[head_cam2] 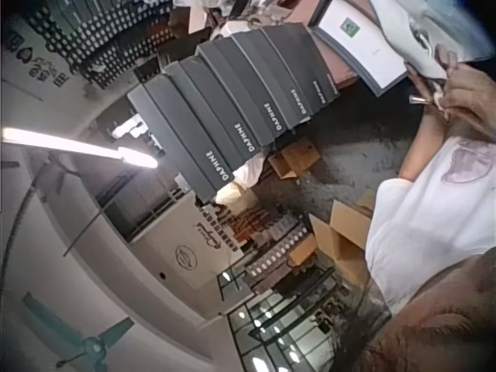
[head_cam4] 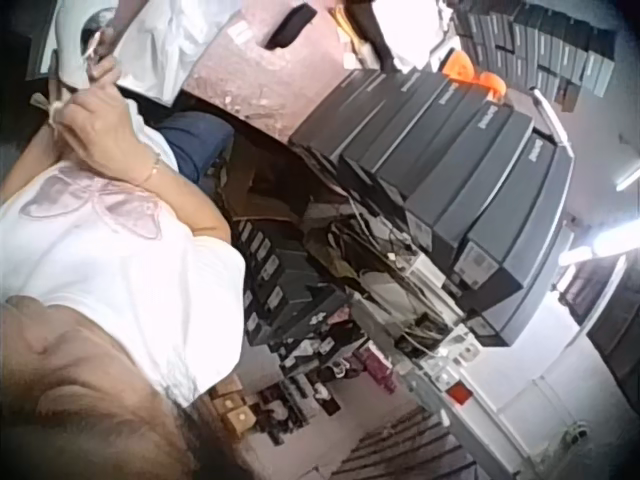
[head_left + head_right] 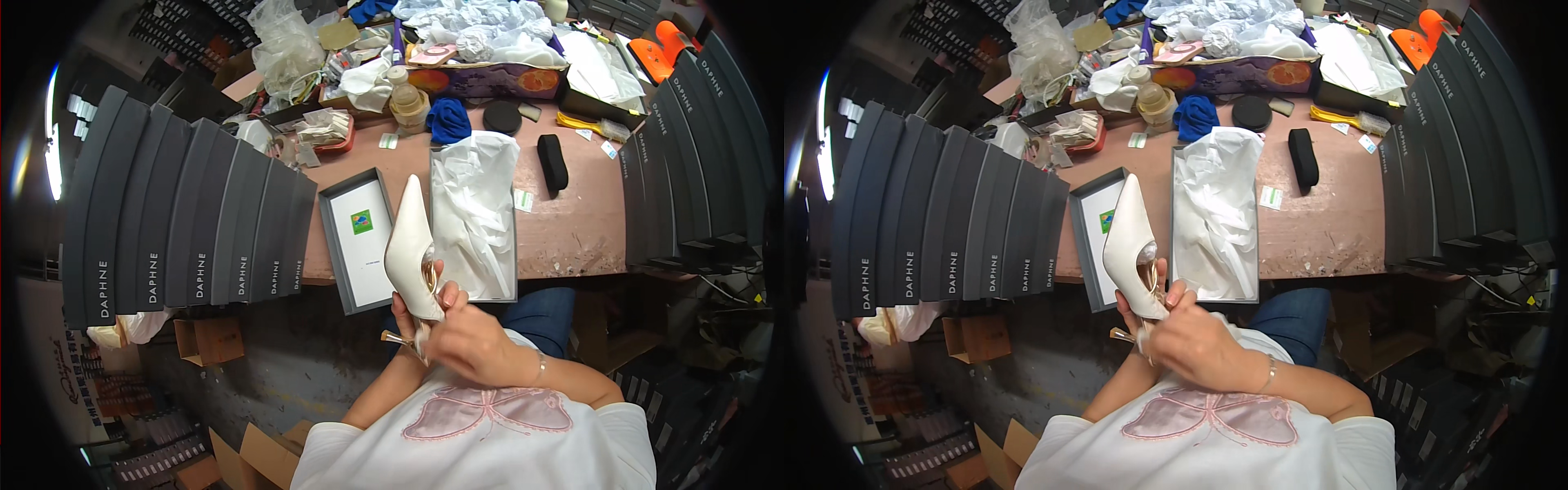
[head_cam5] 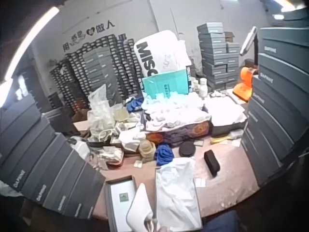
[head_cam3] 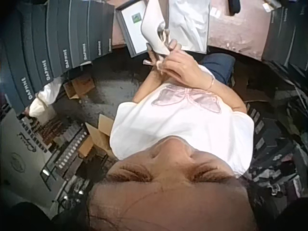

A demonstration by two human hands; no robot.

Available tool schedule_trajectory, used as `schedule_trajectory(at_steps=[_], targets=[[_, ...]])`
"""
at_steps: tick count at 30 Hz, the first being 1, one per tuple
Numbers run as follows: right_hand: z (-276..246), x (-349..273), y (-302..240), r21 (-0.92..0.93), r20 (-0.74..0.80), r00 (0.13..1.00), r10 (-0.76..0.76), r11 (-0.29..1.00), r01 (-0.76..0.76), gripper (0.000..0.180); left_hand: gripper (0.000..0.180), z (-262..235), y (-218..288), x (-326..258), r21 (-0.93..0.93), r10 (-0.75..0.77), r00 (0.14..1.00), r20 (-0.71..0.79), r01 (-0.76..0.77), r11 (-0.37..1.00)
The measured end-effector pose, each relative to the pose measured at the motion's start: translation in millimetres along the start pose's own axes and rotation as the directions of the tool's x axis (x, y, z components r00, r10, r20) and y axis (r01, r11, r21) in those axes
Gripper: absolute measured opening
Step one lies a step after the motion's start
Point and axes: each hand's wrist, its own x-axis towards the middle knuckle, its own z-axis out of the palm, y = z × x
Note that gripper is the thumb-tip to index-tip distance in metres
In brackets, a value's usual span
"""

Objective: Inspecting, wiping with a sponge, and wrapping shoes in tissue paper before placing them into shoe boxes.

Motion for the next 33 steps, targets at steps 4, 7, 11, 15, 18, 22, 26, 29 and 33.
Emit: schedule_trajectory(at_steps=[4,7,11,15,18,22,26,29,33], targets=[[-9,-5,-10,0.216,0.150,0.989,-0.018,0.976,-0.015,0.014,0.077,-4,11,4,-0.259,-0.114,0.975,0.193,0.162,0.952],[-9,-10,-4,0.222,0.109,0.992,0.057,0.972,-0.080,0.015,0.076,-4,10,4,-0.308,-0.103,0.969,0.226,0.172,0.936],[-8,-3,-6,0.071,0.042,0.998,0.044,0.996,-0.047,0.017,0.075,-8,12,3,-0.392,-0.122,0.971,0.207,0.197,0.899],[-10,-2,-6,-0.041,0.017,0.999,0.032,0.999,-0.031,0.020,0.073,-17,10,-1,-0.402,-0.126,0.980,0.155,0.179,0.898],[-4,-3,-5,-0.020,-0.003,1.000,0.001,1.000,-0.001,0.021,0.067,-18,11,1,-0.439,-0.167,0.967,0.193,0.238,0.866],[-3,-1,-6,0.017,0.004,1.000,-0.021,1.000,0.021,0.021,0.058,-16,13,1,-0.506,-0.217,0.946,0.241,0.313,0.804],[-2,-4,-5,0.029,0.033,0.999,-0.004,1.000,0.003,0.021,0.055,-20,13,0,-0.528,-0.224,0.941,0.252,0.328,0.783],[-4,-5,-5,0.040,0.042,0.999,-0.003,0.999,0.001,0.021,0.055,-20,12,1,-0.550,-0.233,0.931,0.282,0.356,0.755],[-3,-3,-5,0.064,0.040,0.999,-0.008,0.998,0.006,0.021,0.056,-23,13,3,-0.542,-0.262,0.904,0.337,0.414,0.732]])
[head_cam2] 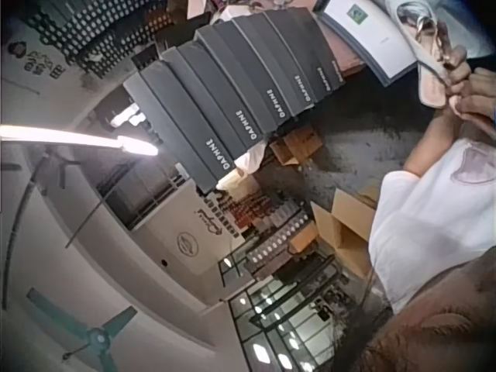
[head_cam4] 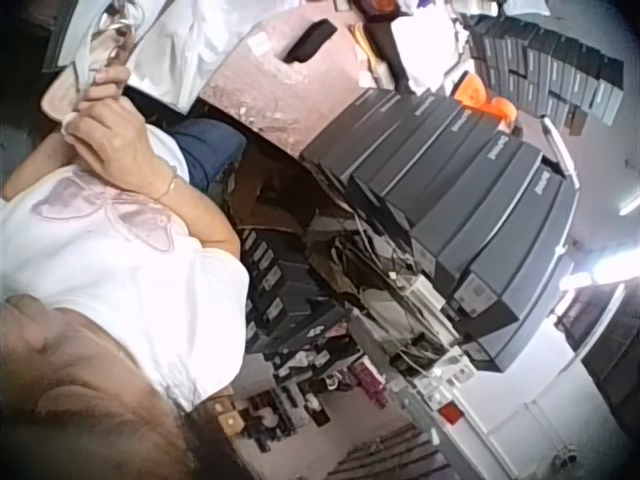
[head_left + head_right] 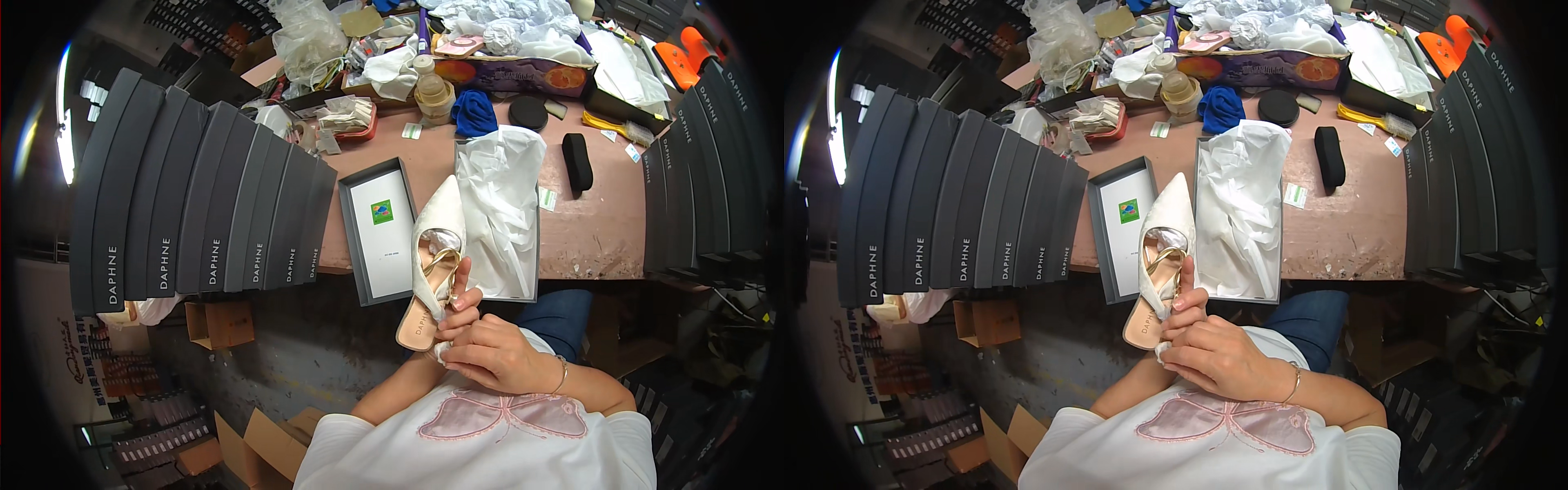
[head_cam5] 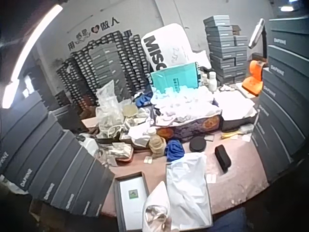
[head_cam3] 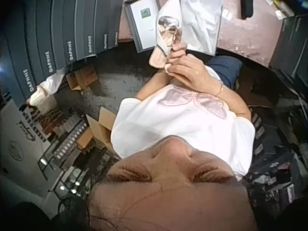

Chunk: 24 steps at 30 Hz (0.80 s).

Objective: Inspecting, wiping with a sponge, and wrapping shoes in tissue paper before placing them into shoe boxes.

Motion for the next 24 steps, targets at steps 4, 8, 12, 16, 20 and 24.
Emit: schedule_trajectory(at_steps=[4,8,12,16,20,24], targets=[[1,-1,-3,-0.005,0.018,1.000,0.000,1.000,0.000,0.021,0.058,-5,-6,2,-0.111,0.005,0.996,0.084,0.004,0.994],[1,-1,-3,0.022,0.001,0.999,-0.034,0.999,0.034,0.022,0.065,3,-10,3,-0.037,-0.025,0.999,0.022,0.025,0.999],[0,-4,-2,0.049,0.021,1.000,0.001,0.999,-0.002,0.020,0.078,26,-4,12,0.255,-0.013,0.973,-0.229,0.073,0.964],[-8,-18,0,0.149,0.050,0.987,0.155,0.976,-0.161,0.017,0.059,34,-10,17,0.564,0.527,0.690,-0.497,-0.205,0.800],[-8,-29,5,0.178,0.048,0.976,0.211,0.960,-0.216,0.013,0.045,51,-8,27,0.744,0.702,0.511,-0.496,-0.166,0.647],[-10,-30,2,0.171,0.021,0.974,0.224,0.959,-0.224,0.014,0.042,44,-9,20,0.866,0.791,0.492,-0.364,-0.133,0.482]])
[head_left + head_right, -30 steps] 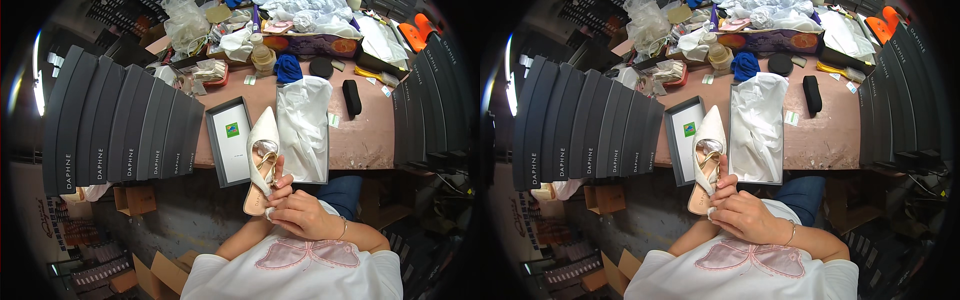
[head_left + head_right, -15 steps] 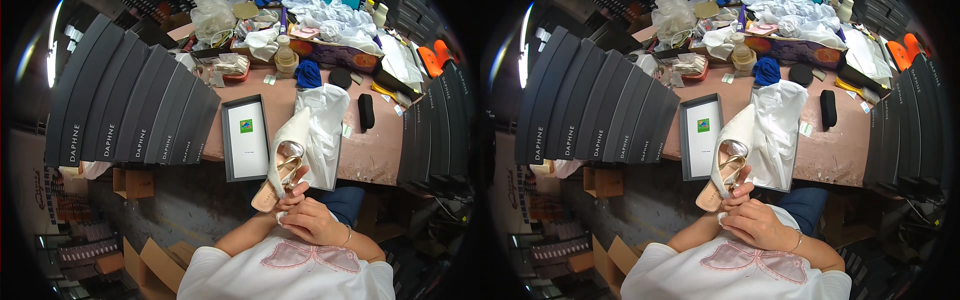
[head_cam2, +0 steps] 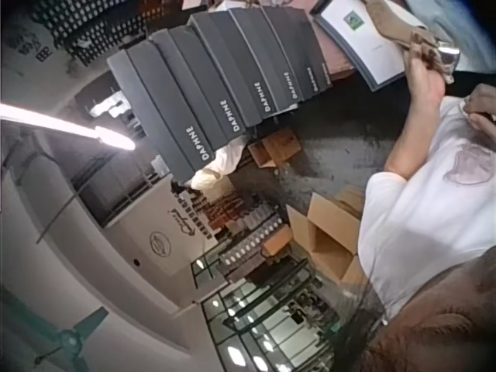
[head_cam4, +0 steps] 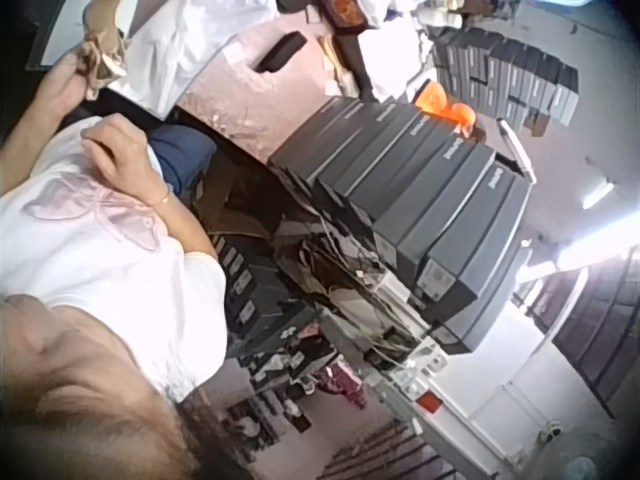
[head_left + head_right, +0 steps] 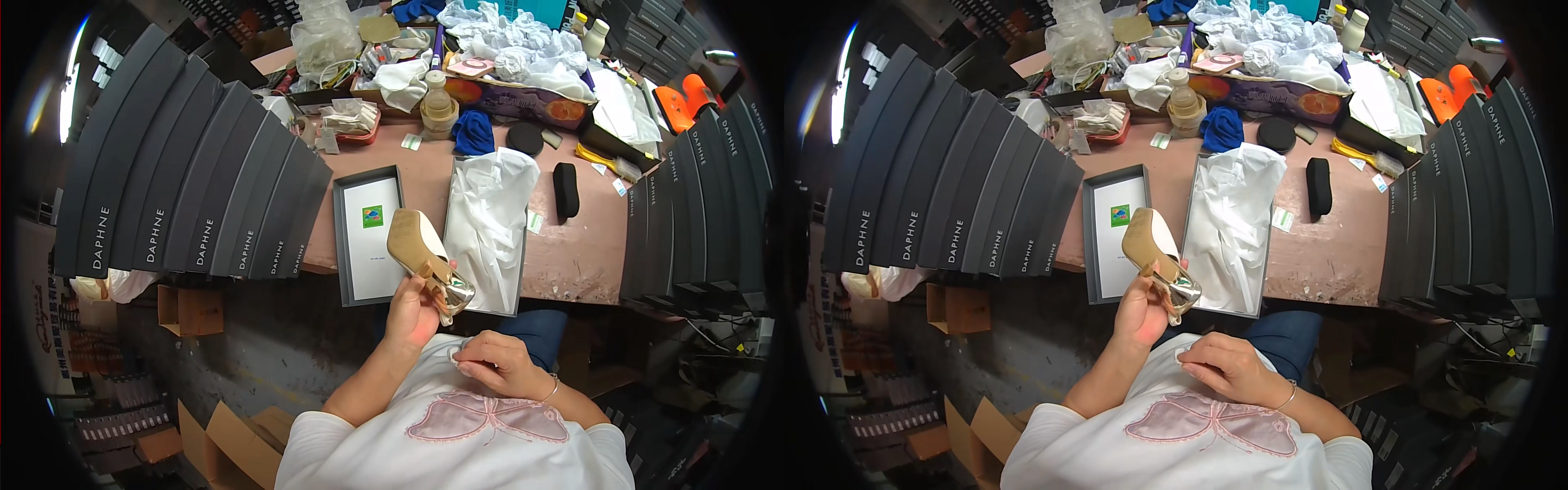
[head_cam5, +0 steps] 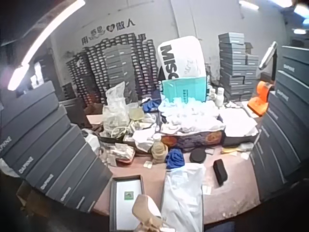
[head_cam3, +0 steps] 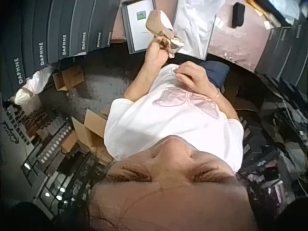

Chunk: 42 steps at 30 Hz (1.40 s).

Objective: Inspecting, wiping with a sponge, and wrapping shoes in tissue paper before placing them into shoe boxes.

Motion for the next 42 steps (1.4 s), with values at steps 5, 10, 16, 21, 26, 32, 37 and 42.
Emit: schedule_trajectory(at_steps=[5,10,16,21,26,32,37,42], targets=[[-1,4,3,-0.154,-0.075,0.994,-0.084,0.985,0.071,0.017,0.041,9,0,-9,0.089,0.100,0.995,-0.014,-0.098,0.991],[-4,25,12,-0.436,-0.165,0.943,-0.289,0.879,0.193,0.024,0.044,15,-5,-15,0.234,0.230,0.972,0.036,-0.232,0.944],[-30,16,51,-0.631,-0.076,0.979,-0.191,0.769,0.101,0.021,0.047,9,7,-11,0.245,0.207,0.977,0.046,-0.212,0.946],[-106,32,32,-0.667,-0.304,0.952,-0.037,0.722,-0.185,0.021,0.045,-2,39,-4,0.142,0.019,0.995,0.102,-0.033,0.989],[-172,65,57,-0.775,-0.393,0.908,-0.146,0.583,-0.242,0.009,0.046,2,41,1,0.204,0.156,0.960,0.234,-0.205,0.957],[-182,97,103,-0.901,-0.346,0.886,-0.307,0.373,-0.223,0.026,0.064,-6,56,20,0.591,0.391,0.898,0.201,-0.429,0.683],[-55,91,105,-0.659,-0.155,0.964,0.215,0.704,-0.263,0.041,0.069,-26,83,49,0.900,0.403,0.811,0.424,-0.326,-0.290],[-5,94,152,-0.810,-0.225,0.941,0.254,0.488,-0.326,0.038,0.061,-13,38,31,0.823,0.254,0.784,0.567,-0.525,-0.217]])
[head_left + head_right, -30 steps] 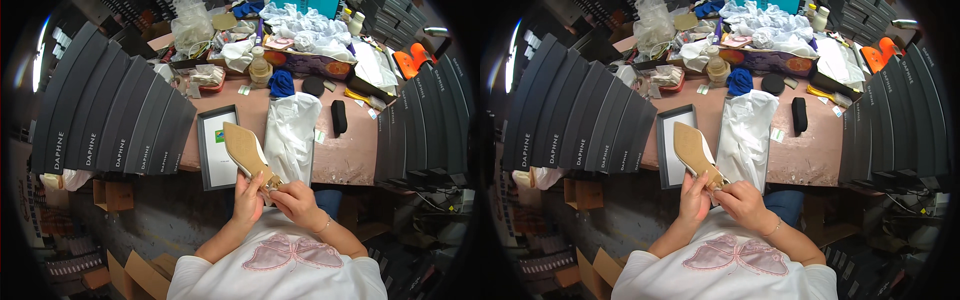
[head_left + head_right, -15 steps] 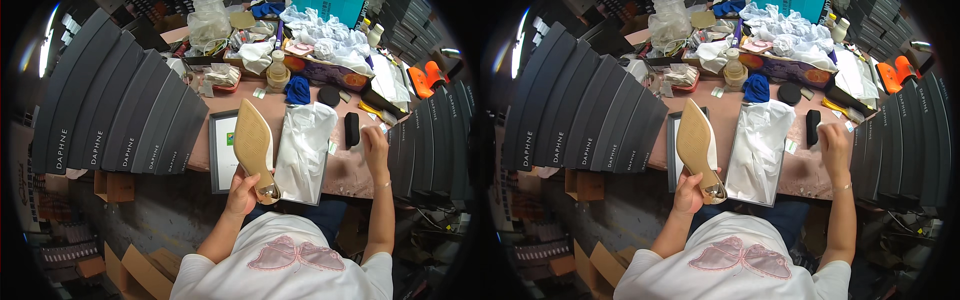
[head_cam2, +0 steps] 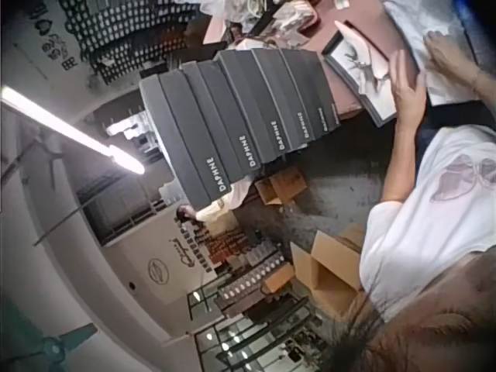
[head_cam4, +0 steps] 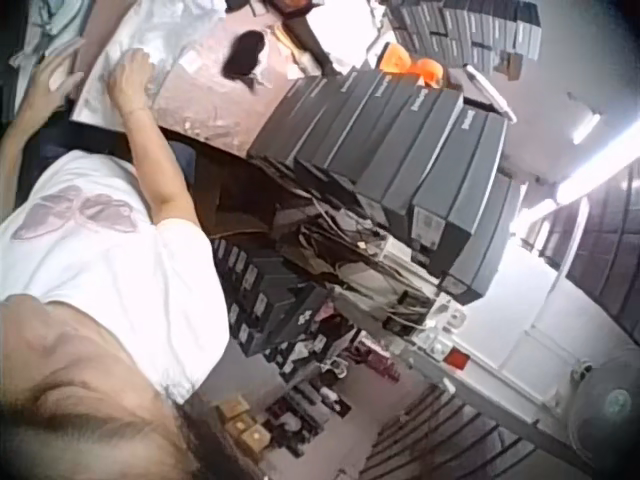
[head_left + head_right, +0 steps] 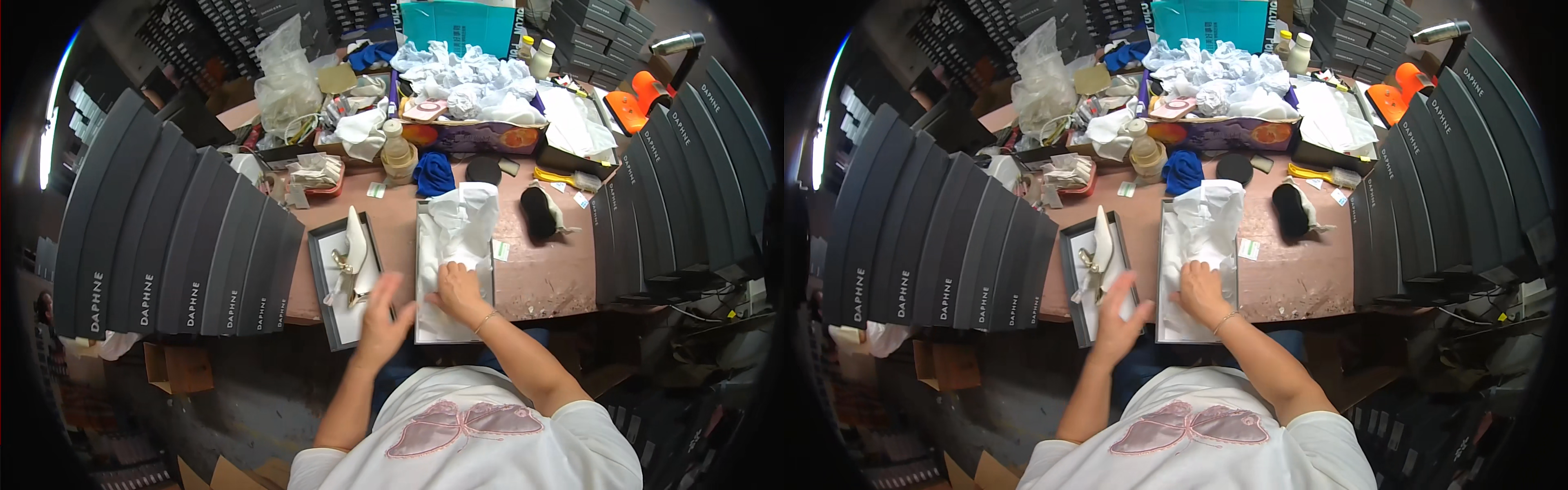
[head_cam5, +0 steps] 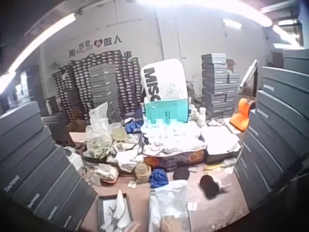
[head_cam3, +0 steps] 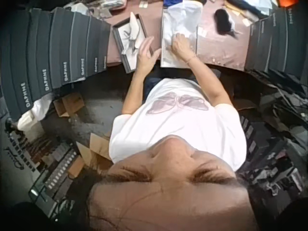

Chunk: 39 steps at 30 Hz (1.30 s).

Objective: Inspecting, wiping with a sponge, and wrapping shoes in tissue paper before placing them into shoe boxes.

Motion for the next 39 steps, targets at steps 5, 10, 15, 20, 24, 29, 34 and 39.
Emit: schedule_trajectory(at_steps=[5,10,15,20,24,29,34,39], targets=[[-9,0,41,0.417,0.025,0.995,0.093,0.904,-0.095,0.036,0.084,53,14,-39,-0.242,-0.021,0.998,-0.055,0.008,0.970],[-53,-16,13,0.906,0.234,0.965,0.122,0.332,-0.262,0.040,0.073,79,31,-21,-0.547,-0.040,0.983,-0.181,-0.067,0.834],[-35,-14,29,0.402,-0.193,0.981,-0.018,0.911,0.096,0.034,0.028,61,36,-17,-0.681,-0.292,0.885,-0.361,-0.037,0.731],[19,-22,66,-0.193,0.292,0.942,-0.165,0.955,0.227,0.039,0.035,43,25,-22,-0.896,-0.581,0.791,-0.191,0.101,0.432],[-128,-22,-10,0.631,0.078,0.993,0.090,0.767,-0.119,0.040,0.037,16,20,-17,-0.975,-0.609,0.776,-0.166,-0.038,0.217],[-122,-11,-27,0.239,-0.575,0.768,-0.283,0.840,0.488,0.026,0.041,30,23,-32,-0.968,-0.486,0.873,0.030,0.147,0.204],[-89,-61,-64,0.317,-0.466,0.794,-0.390,0.764,0.562,0.017,0.046,37,-1,-31,-0.993,-0.528,0.841,0.116,0.116,-0.034],[-107,-100,-71,0.909,0.151,0.938,-0.311,0.418,-0.008,0.020,0.051,36,-24,-37,-0.967,-0.515,0.820,0.250,0.233,-0.099]])
